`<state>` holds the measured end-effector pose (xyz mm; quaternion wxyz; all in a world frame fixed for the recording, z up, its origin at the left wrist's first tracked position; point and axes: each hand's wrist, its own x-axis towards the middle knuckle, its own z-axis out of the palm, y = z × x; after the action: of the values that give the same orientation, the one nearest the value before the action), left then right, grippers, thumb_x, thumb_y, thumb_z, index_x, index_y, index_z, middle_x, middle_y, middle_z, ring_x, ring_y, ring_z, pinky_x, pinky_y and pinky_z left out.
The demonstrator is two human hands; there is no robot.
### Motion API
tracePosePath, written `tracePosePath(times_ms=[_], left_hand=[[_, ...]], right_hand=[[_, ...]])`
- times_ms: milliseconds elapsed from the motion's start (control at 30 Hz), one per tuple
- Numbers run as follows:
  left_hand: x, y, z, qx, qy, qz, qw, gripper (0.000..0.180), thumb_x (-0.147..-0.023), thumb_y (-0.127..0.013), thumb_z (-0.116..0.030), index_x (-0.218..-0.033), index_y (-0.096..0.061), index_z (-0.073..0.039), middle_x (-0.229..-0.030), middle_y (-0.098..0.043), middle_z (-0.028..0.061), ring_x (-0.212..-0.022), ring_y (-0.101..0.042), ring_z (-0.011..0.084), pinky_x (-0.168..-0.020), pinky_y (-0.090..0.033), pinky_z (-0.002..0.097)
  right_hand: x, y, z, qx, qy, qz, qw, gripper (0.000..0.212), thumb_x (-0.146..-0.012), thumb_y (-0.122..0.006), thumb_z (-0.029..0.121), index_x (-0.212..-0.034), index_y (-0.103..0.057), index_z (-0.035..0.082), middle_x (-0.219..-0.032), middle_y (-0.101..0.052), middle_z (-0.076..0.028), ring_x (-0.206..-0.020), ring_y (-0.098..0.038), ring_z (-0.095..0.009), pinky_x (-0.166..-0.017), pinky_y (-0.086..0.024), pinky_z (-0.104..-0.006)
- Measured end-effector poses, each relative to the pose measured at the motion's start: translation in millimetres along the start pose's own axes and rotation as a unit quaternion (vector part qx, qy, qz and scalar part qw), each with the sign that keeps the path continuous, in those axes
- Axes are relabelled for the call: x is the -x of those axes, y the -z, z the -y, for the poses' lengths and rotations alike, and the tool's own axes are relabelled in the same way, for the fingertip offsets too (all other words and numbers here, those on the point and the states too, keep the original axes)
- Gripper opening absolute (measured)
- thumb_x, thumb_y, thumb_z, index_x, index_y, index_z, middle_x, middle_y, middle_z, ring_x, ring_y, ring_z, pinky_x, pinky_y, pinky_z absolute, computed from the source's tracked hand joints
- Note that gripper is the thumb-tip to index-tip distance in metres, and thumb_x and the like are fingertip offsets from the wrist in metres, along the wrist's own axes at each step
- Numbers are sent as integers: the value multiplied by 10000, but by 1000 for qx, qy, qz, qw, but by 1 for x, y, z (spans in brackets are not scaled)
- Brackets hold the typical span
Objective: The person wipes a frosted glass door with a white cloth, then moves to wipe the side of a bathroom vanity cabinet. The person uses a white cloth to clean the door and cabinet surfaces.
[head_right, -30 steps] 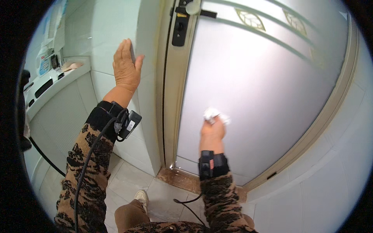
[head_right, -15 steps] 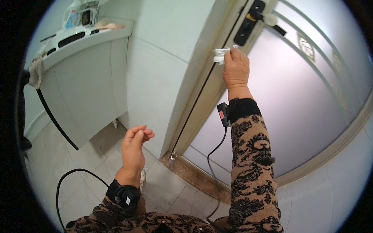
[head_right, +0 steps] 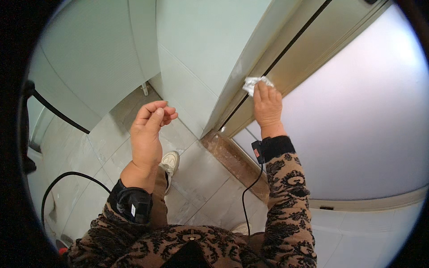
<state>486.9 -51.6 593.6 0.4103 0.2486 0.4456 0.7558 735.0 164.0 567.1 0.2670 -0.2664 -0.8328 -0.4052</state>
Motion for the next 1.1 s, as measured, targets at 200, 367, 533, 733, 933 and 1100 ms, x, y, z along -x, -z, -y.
tracePosePath(times_ms=[200, 367, 533, 733, 933, 1100], left_hand=[[9, -28, -34, -30, 17, 31, 999, 223, -972, -516, -139, -1124, -596, 4, -999, -672, 111, -935, -633, 215, -879, -465, 342], [17, -41, -63, -22, 42, 64, 997, 202, -960, -552, -98, -1117, -603, 18, -991, -676, 115, -933, -640, 192, -885, -490, 321], [15, -50, -107, -32, 55, 81, 995, 186, -964, -555, -89, -1110, -605, 16, -990, -681, 108, -938, -639, 182, -894, -496, 311], [31, -77, -140, -77, 63, 93, 991, 184, -948, -556, -89, -1094, -617, 4, -975, -683, 118, -908, -650, 211, -856, -488, 331], [29, -26, -150, -52, 85, 76, 992, 204, -956, -569, -114, -1119, -598, 4, -985, -685, 116, -917, -651, 199, -866, -496, 326], [47, 58, -170, -5, 14, 10, 1000, 185, -966, -539, -107, -1099, -596, 8, -987, -680, 112, -908, -651, 196, -857, -498, 323]], right_hand=[[59, -6, 10, -49, 36, 136, 989, 312, -783, -557, 132, -1066, -641, 31, -1177, -575, -54, -978, -536, -215, -824, -401, -347], [79, 7, 19, -10, 93, 212, 973, 343, -794, -557, 161, -1101, -644, 38, -1221, -568, -53, -1025, -513, -199, -866, -391, -339], [81, 26, 23, -9, 107, 331, 938, 304, -839, -506, 153, -1086, -655, 61, -1184, -585, -38, -1039, -510, -174, -856, -379, -299], [90, 44, 28, -78, 44, 515, 853, 228, -855, -506, 148, -918, -707, 60, -1038, -639, -100, -1046, -545, -259, -921, -407, -371], [124, 104, 58, -185, -104, 586, 782, 207, -750, -623, 165, -911, -720, 79, -1035, -661, -140, -987, -589, -332, -855, -474, -420], [133, 211, 98, -366, -281, 524, 716, 164, -723, -664, 60, -871, -735, 56, -965, -674, -161, -927, -626, -336, -838, -498, -388]])
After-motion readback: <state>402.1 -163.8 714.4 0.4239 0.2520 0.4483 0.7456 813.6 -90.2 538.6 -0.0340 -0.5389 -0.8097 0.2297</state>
